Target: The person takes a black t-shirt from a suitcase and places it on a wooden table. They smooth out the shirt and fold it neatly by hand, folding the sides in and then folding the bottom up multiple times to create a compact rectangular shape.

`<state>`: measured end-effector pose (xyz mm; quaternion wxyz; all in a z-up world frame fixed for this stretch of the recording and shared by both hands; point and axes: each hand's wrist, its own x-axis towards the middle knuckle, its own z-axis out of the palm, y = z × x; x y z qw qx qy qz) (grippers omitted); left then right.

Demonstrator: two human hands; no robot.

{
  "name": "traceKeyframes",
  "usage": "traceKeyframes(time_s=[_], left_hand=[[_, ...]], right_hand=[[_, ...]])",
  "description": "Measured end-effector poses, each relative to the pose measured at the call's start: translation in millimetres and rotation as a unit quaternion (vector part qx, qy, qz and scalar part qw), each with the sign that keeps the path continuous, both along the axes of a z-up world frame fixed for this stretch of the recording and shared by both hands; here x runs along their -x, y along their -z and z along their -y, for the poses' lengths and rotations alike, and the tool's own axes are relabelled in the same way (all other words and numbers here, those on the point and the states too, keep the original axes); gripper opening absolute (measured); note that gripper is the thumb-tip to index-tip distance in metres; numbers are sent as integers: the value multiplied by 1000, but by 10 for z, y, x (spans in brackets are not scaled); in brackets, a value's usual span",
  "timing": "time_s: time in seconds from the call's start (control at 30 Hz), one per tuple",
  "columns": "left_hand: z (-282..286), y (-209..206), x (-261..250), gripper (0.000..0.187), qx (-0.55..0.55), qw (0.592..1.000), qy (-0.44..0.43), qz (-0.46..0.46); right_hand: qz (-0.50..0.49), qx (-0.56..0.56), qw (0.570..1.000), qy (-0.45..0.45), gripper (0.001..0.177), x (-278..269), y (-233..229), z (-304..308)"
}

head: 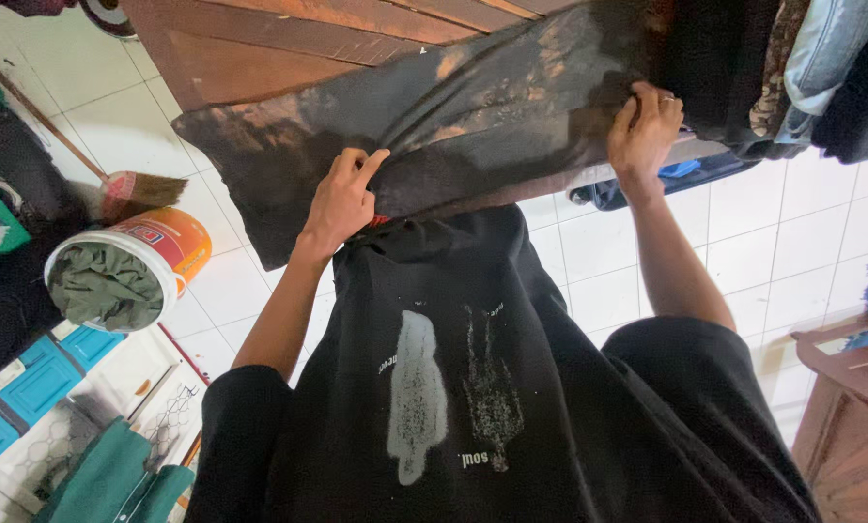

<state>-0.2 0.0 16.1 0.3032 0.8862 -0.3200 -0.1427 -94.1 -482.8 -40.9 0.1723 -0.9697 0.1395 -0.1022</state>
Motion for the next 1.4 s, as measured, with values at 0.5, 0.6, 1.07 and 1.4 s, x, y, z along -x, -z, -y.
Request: traceKeyframes(time_s=[0.5, 0.6, 1.07, 1.4], left_hand=[[203, 14, -220, 42, -65, 997, 40, 21], [133, 59, -228, 42, -42, 998, 44, 10], [122, 239, -431, 54, -56, 994, 41, 88], [-262, 448, -552, 76, -151, 985, 67, 49]], right_hand=[[212, -430, 794, 375, 48, -407, 1059, 362], [254, -370, 856, 257, 47, -304, 819, 317], [-27, -108, 987, -114, 45, -481, -129, -1485], [-244, 45, 945, -212, 59, -361, -310, -836]])
